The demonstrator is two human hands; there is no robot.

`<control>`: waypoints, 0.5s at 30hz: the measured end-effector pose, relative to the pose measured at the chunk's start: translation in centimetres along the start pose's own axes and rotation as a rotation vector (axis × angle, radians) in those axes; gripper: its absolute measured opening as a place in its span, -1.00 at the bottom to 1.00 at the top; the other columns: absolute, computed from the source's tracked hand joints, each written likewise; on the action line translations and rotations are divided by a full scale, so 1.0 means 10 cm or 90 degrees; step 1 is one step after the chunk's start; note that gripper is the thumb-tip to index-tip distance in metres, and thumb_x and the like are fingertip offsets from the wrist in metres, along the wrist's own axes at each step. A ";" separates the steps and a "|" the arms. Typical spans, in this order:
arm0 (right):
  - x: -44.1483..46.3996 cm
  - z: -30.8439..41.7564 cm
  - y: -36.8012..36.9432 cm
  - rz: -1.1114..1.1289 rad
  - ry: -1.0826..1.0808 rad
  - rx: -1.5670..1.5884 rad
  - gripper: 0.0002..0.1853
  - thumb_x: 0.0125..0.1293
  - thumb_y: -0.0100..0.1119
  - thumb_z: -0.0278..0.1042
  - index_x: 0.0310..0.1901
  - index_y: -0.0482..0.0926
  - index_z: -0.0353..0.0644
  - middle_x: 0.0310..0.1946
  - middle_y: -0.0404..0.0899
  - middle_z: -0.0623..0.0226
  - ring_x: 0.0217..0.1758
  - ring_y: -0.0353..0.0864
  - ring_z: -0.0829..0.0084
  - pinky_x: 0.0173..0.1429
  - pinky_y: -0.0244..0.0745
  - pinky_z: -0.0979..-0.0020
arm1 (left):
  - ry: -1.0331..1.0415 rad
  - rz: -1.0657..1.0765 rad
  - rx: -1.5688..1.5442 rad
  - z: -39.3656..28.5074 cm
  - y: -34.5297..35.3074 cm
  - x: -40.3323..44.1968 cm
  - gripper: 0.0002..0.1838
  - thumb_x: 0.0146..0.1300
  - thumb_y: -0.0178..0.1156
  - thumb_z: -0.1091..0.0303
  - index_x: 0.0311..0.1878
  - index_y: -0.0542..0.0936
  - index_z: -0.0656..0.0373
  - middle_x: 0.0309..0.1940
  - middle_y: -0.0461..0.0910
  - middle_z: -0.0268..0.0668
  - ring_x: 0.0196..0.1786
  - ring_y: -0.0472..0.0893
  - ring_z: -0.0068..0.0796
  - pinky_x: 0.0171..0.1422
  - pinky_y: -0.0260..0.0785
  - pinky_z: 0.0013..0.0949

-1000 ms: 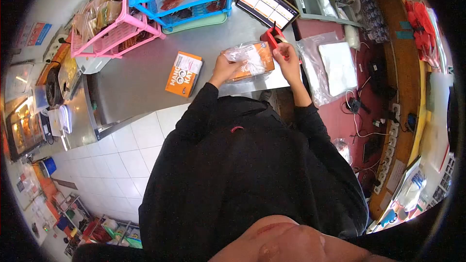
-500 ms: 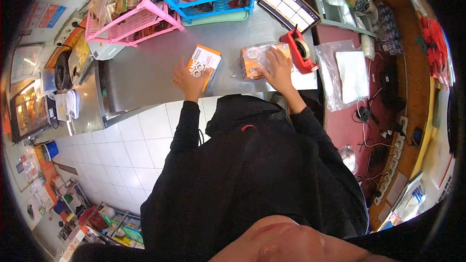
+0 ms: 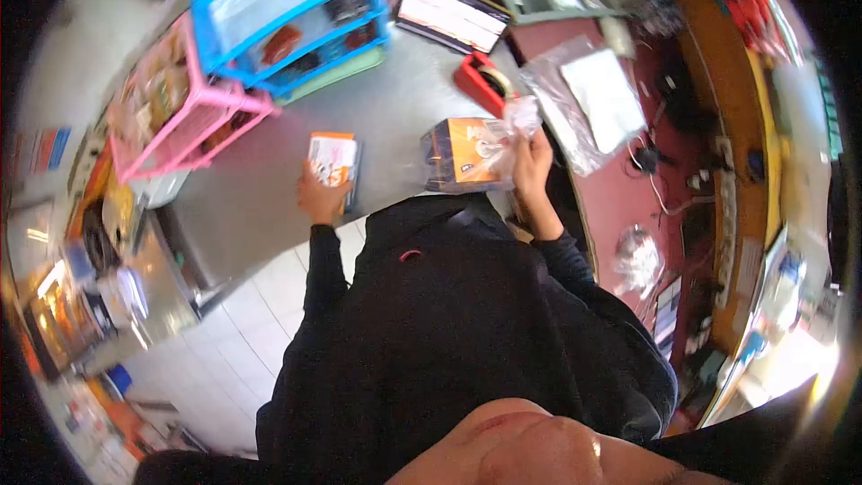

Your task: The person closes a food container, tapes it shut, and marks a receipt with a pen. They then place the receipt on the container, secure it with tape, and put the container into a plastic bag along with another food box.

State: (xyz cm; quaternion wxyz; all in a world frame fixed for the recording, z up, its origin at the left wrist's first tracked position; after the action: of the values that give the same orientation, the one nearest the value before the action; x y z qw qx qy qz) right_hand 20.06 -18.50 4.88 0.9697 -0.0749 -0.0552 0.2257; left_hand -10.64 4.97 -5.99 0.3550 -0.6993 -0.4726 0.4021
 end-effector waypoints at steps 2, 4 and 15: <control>-0.04 0.21 -0.48 -0.124 0.076 -0.016 -0.83 0.37 0.04 -0.34 -0.22 0.53 -0.29 -0.41 0.52 0.43 -0.40 0.51 0.62 -0.33 0.39 0.57 | 0.033 0.028 0.019 -0.09 0.01 0.03 0.20 -0.49 0.53 0.03 0.37 0.15 -0.02 0.09 0.40 -0.07 0.18 0.34 -0.05 0.20 0.19 0.00; -0.04 0.14 -1.05 -0.268 0.031 -0.003 -0.84 0.37 0.05 -0.33 -0.24 0.54 -0.24 -0.45 0.46 0.48 -0.42 0.44 0.65 -0.37 0.37 0.57 | 0.114 0.073 -0.029 -0.37 -0.11 -0.07 0.17 -0.43 0.48 0.03 0.38 0.14 0.02 0.14 0.34 -0.08 0.22 0.29 -0.10 0.26 0.10 0.00; 0.04 -0.85 -3.32 -0.584 0.099 -0.389 -0.68 0.29 0.09 -0.14 -0.22 0.52 -0.31 -0.43 0.56 0.16 -0.39 0.51 0.34 -0.29 0.36 0.30 | 0.444 0.214 0.114 -1.50 0.55 -0.14 0.28 -0.53 0.54 -0.01 0.42 0.09 -0.14 0.23 0.19 -0.15 0.35 0.15 -0.13 0.29 -0.26 0.43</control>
State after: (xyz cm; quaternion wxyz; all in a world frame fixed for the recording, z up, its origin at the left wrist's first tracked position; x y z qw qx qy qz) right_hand 35.90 -48.76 2.19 0.9041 -0.3375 -0.0732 -0.2517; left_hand 4.59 0.22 -4.09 0.4831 -0.8277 -0.1658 0.2324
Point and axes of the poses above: each hand's wrist, its own x-axis towards the middle knuckle, its own y-axis out of the palm, z = x × y, the point moved 1 cm from there along x, towards the middle knuckle
